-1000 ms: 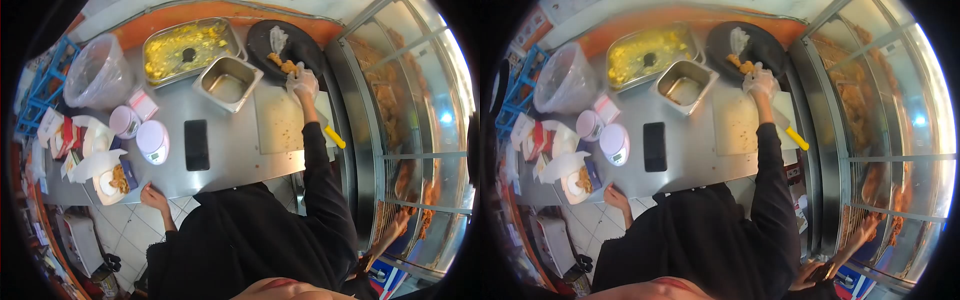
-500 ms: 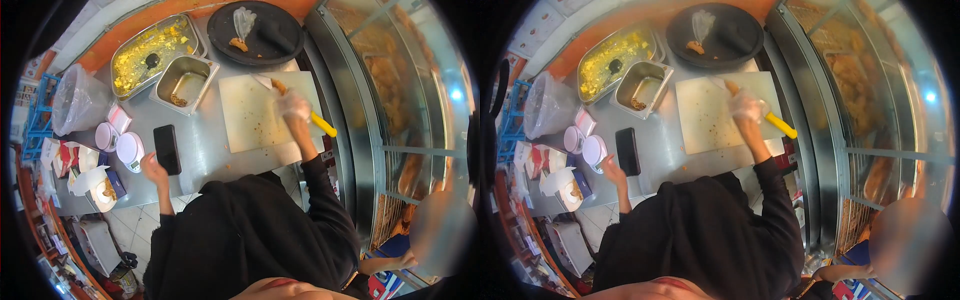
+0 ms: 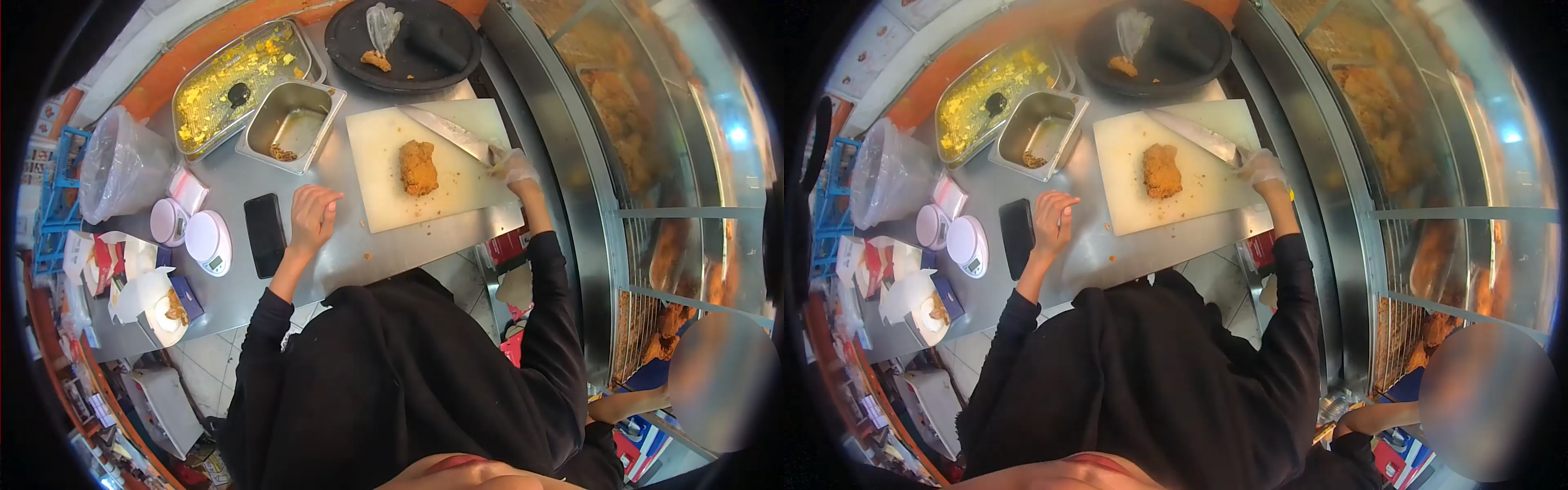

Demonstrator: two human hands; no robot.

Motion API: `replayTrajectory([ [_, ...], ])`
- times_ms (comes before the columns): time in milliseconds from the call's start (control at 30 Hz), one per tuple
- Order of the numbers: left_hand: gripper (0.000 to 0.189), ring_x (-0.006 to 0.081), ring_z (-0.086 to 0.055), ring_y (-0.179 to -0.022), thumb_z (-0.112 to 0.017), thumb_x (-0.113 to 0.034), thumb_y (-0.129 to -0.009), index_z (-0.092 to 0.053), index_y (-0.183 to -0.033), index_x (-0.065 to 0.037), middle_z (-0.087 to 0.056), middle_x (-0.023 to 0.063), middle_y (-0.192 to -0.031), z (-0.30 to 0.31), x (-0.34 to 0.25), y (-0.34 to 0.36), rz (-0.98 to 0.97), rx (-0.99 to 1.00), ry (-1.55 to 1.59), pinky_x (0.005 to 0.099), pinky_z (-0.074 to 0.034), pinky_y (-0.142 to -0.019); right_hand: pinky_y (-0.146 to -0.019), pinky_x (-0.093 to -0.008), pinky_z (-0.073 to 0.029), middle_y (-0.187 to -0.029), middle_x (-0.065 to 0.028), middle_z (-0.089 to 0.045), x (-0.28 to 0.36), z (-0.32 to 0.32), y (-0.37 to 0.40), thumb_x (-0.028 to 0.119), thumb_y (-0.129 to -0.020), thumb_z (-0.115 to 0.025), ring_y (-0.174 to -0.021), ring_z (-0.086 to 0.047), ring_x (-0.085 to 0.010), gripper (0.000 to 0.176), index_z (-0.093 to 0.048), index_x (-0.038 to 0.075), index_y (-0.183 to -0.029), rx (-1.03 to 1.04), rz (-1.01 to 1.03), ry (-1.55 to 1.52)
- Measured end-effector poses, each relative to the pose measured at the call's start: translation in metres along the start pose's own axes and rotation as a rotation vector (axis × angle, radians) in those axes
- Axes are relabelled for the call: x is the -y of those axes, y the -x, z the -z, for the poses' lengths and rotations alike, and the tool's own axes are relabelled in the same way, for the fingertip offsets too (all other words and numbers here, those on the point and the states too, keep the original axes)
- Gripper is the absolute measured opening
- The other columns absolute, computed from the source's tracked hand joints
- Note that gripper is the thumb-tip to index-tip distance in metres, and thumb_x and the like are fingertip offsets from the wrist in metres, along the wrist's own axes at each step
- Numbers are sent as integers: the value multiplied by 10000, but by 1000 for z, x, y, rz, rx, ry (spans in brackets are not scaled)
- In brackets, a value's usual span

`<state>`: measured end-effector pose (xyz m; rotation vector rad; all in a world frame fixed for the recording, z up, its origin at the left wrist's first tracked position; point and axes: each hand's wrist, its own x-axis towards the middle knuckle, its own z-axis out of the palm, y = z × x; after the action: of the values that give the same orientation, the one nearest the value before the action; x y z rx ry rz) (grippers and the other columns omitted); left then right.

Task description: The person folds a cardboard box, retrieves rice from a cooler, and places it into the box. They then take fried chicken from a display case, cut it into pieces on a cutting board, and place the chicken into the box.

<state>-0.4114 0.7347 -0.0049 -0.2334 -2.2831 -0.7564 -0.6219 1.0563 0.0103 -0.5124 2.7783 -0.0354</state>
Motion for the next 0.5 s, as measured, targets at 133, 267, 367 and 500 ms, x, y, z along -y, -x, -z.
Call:
replayTrajectory([
  [133, 119, 256, -517, -732, -469, -112, -793, -568, -782, -46, -547, 84, -736, -15, 1, -20, -60, 79, 54, 368, -387, -717, -720, -409, -442, -869, -213, -564, -16, -17, -20, 413, -719, -502, -876, -540, -346, 457, -502, 121, -1071, 54, 129, 108],
  [267, 117, 257, -510, -758, -468, -107, -795, -563, -810, -40, -552, 93, -766, -35, 1, -46, -156, 149, 69, 372, -370, -746, -688, -391, -461, -850, -205, -587, -12, -28, -13, 271, -715, -481, -780, -588, -310, 309, -616, 8, -804, -7, 5, -7],
  [367, 128, 253, -508, -783, -454, -106, -802, -561, -823, -37, -556, 91, -787, -50, -6, -63, -177, 204, 105, 364, -359, -773, -660, -381, -468, -788, -189, -597, -2, -14, 14, 205, -724, -467, -735, -593, -304, 242, -623, 27, -772, -92, -83, -120],
  [500, 134, 248, -506, -796, -440, -96, -807, -558, -832, -38, -557, 88, -791, -77, -18, -80, -281, 291, 150, 367, -354, -785, -663, -358, -466, -894, -151, -585, -22, -47, 40, 247, -720, -508, -781, -577, -276, 249, -603, 97, -895, -557, 12, -158],
])
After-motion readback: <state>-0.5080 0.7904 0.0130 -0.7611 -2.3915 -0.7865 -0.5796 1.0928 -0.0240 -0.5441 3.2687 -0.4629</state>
